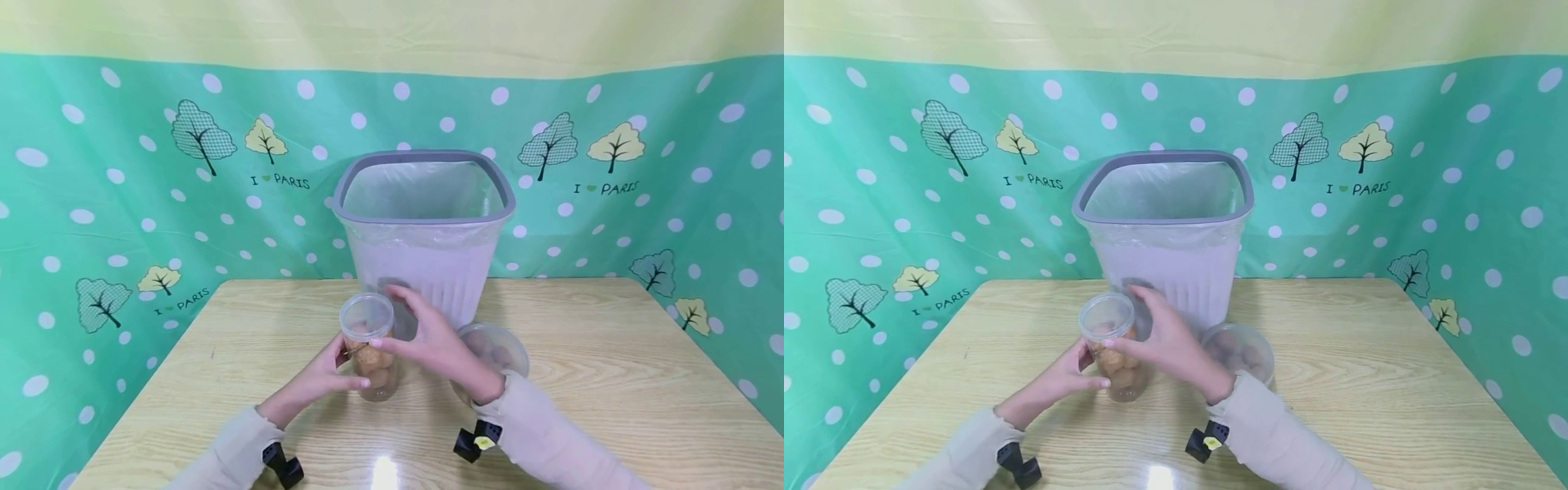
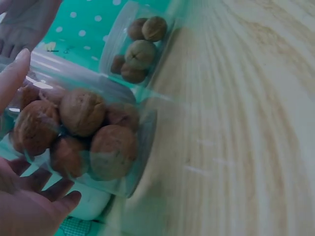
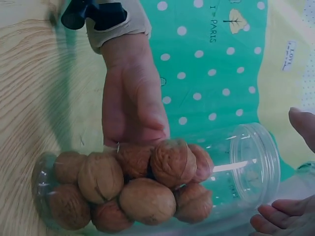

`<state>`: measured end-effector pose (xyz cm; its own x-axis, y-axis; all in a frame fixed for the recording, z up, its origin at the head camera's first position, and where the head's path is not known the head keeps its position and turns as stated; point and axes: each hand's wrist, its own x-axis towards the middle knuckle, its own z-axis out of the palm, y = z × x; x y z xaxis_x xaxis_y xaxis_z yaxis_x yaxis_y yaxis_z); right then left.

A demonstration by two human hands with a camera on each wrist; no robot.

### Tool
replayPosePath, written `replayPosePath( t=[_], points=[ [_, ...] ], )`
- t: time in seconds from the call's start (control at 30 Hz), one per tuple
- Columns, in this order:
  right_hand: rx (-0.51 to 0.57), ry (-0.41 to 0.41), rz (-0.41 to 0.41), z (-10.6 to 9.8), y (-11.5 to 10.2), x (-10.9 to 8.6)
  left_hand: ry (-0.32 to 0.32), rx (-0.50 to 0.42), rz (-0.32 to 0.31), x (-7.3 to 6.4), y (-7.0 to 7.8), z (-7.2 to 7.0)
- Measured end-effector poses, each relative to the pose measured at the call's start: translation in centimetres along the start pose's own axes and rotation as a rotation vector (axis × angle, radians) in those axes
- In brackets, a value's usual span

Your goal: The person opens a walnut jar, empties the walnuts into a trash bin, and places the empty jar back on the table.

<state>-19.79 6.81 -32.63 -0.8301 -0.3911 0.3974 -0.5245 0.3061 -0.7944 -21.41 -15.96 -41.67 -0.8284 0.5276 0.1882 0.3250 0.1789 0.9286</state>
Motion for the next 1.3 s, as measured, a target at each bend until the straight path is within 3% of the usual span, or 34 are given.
replayPosePath(
  t=[0.2, 0.4, 0.7, 1.0, 1.3],
  points=[
    [0.0, -0.008, 0.054, 1.1, -0.1, 0.7, 0.004, -0.03, -0.022, -0.2, -0.6, 0.7],
    [-0.04, 0.008, 0.043, 1.9, 0.1, 1.0, 0.02, -0.058, -0.109, -0.2, -0.6, 1.2],
    [-0.043, 0.014, 0.043, 2.5, -0.1, 1.4, 0.014, -0.105, -0.165, 0.2, -1.2, 1.9],
    [-0.04, 0.023, 0.039, 2.4, 0.0, 1.4, -0.037, -0.139, -0.084, 0.6, -2.4, 2.2],
    [-0.072, 0.03, 0.056, 2.1, -0.2, 1.7, 0.0, -0.08, -0.108, 0.9, -2.2, 2.1]
  ],
)
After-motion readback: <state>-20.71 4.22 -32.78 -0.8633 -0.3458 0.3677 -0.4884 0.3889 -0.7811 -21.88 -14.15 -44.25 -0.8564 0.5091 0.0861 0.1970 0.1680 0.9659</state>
